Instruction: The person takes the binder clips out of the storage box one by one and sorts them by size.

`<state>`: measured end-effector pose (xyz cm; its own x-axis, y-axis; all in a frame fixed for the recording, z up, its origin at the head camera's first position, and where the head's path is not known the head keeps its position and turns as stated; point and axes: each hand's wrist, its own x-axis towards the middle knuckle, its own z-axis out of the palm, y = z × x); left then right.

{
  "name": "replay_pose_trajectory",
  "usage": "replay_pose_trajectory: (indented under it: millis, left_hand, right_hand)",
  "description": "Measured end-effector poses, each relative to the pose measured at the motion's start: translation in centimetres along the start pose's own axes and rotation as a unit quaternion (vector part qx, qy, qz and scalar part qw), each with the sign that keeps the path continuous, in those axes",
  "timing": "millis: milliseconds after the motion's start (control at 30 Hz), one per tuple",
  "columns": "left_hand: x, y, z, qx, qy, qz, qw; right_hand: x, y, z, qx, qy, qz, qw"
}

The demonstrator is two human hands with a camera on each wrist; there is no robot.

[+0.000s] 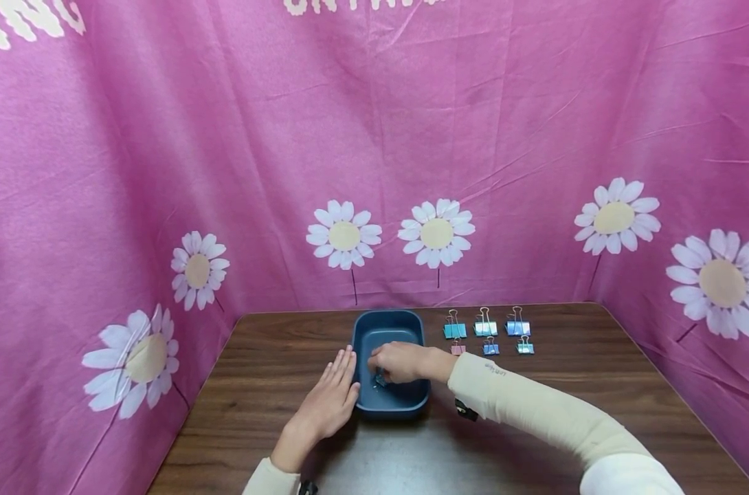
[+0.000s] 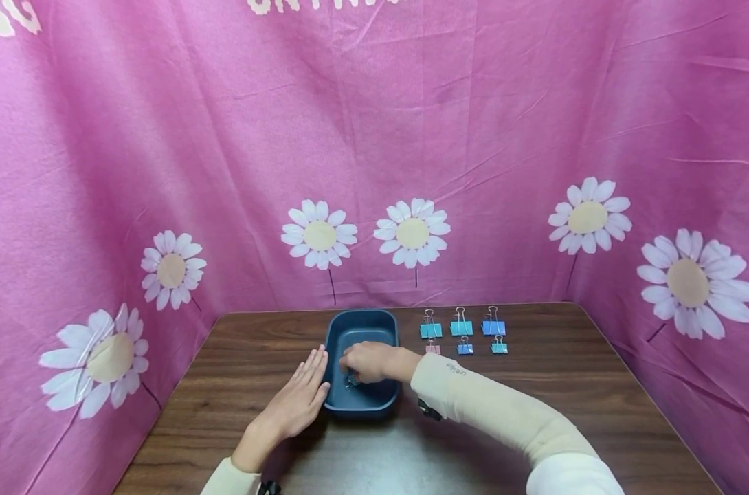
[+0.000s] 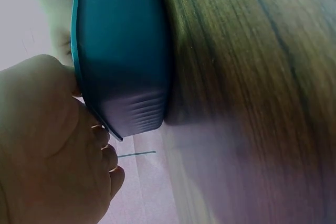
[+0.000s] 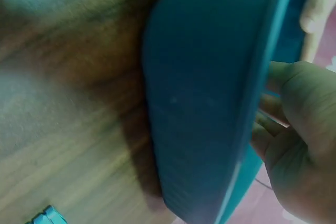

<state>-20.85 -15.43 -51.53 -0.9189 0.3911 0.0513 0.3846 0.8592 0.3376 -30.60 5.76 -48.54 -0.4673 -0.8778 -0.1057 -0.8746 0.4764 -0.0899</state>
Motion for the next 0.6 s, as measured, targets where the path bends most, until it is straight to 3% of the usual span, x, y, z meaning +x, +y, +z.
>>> replay_pose_trajectory:
  millis: [200, 600]
  left_hand:
    - [-0.05, -0.02, 0.02, -0.001, 0.008, 0.007, 0.9999]
    - [-0.35, -0.10, 0.28, -0.008, 0.031, 0.019, 0.9993]
  right_hand:
    - [0.16, -0.44, 0.60, -0.017, -0.027, -0.003, 0.9995]
    - [0.15, 0.01, 0.99, 0.026, -0.016, 0.005, 0.9995]
